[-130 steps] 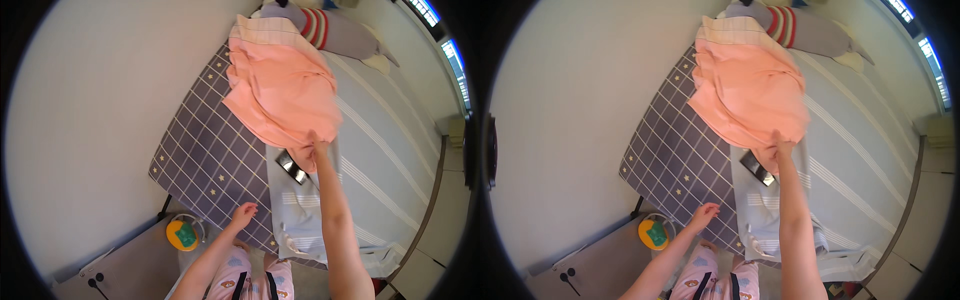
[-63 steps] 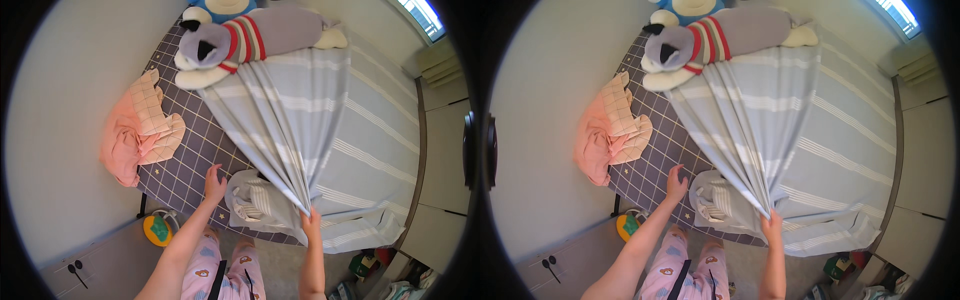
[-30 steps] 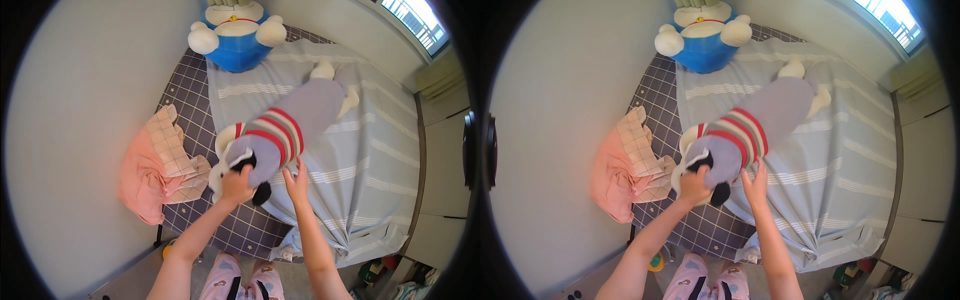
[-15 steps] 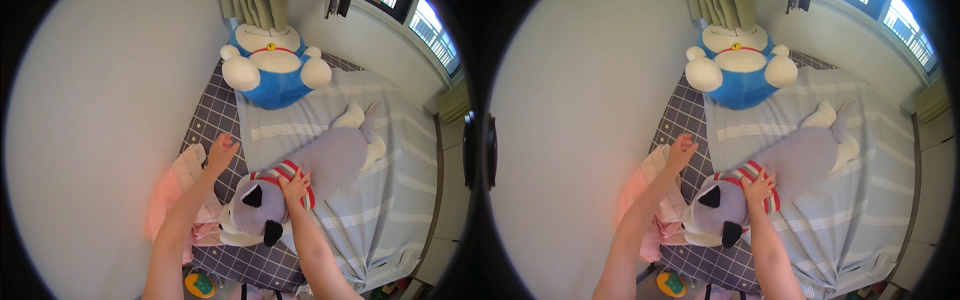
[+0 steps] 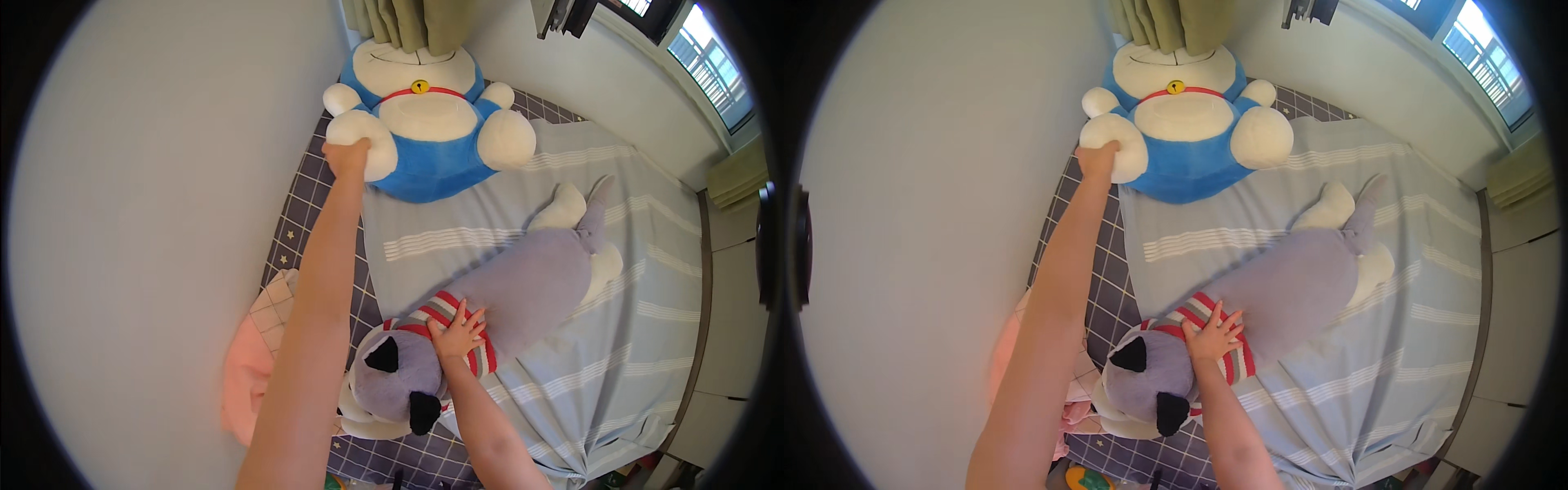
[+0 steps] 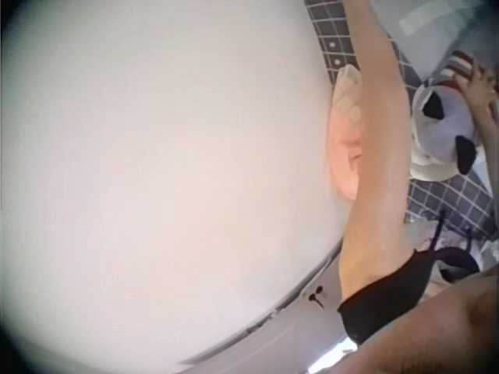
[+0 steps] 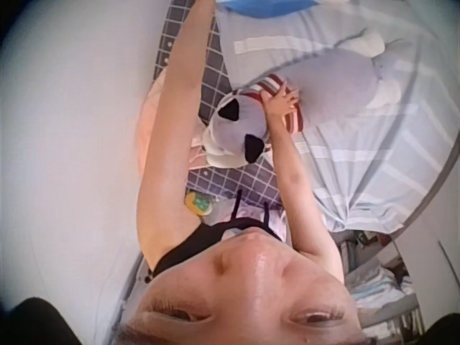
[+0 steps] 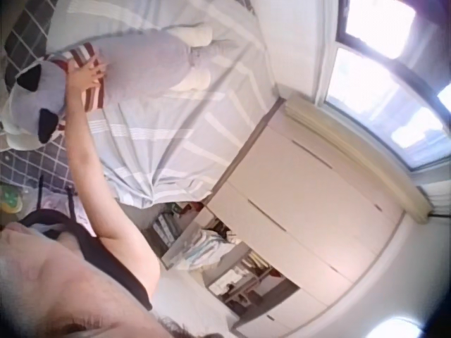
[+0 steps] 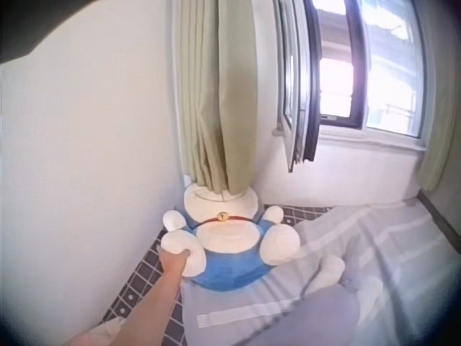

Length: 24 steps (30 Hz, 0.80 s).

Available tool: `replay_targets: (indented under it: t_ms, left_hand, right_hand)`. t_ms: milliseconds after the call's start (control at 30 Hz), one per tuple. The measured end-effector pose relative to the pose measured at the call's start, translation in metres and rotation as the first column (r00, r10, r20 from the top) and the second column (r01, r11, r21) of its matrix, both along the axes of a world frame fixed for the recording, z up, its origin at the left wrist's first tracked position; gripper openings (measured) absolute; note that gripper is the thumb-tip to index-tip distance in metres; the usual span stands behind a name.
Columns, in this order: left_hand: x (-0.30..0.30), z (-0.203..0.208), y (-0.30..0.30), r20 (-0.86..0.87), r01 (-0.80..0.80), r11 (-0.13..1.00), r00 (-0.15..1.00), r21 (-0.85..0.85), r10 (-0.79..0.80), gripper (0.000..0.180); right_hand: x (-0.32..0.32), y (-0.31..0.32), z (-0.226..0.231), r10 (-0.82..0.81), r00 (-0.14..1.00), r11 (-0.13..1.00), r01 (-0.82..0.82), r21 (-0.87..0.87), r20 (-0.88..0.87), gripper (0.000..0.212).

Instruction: The person folds a pink patterned blanket and a blue patterned blanket on a bed. They roll the pink blanket into a tight cylinder, tuck the ends to secure it, and then fold the blue blanket into a neat square. Finally, they place the folded items into a storage shelf.

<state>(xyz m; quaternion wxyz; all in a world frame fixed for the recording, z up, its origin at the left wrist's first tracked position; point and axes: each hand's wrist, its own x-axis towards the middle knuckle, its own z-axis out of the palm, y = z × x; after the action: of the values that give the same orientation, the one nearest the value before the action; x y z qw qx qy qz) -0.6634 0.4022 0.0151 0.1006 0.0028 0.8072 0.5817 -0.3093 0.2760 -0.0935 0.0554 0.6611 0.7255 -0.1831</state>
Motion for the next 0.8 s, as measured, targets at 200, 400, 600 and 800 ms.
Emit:
replay_targets:
  t_ms: [200, 400, 600, 800]
  left_hand:
    - [0.035, -0.04, -0.052, 0.103, 0.019, 0.945, 0.993, 0.327, -0.056, 0.061]
    - [0.094, -0.02, -0.157, 0.055, 0.058, 0.899, 0.994, 0.435, -0.091, 0.053]
    - [0.081, -0.05, -0.352, -0.051, 0.053, 0.956, 0.998, 0.29, -0.04, 0.042]
    - [0.166, -0.043, -0.441, 0.15, -0.11, 0.984, 0.985, 0.141, 0.089, 0.04]
  right_hand:
    - [-0.002, 0.001, 0.003, 0.009, 1.0, 1.0, -0.01, -0.03, -0.012, 0.092]
    - [0.006, 0.001, -0.006, 0.025, 0.997, 1.0, -0.025, -0.004, -0.08, 0.093]
    - [0.049, -0.022, 0.005, 0.207, 0.913, 0.978, -0.188, 0.087, -0.352, 0.073]
    - [0.091, -0.212, 0.102, 0.73, 0.488, 0.649, -0.715, 0.261, -0.48, 0.076]
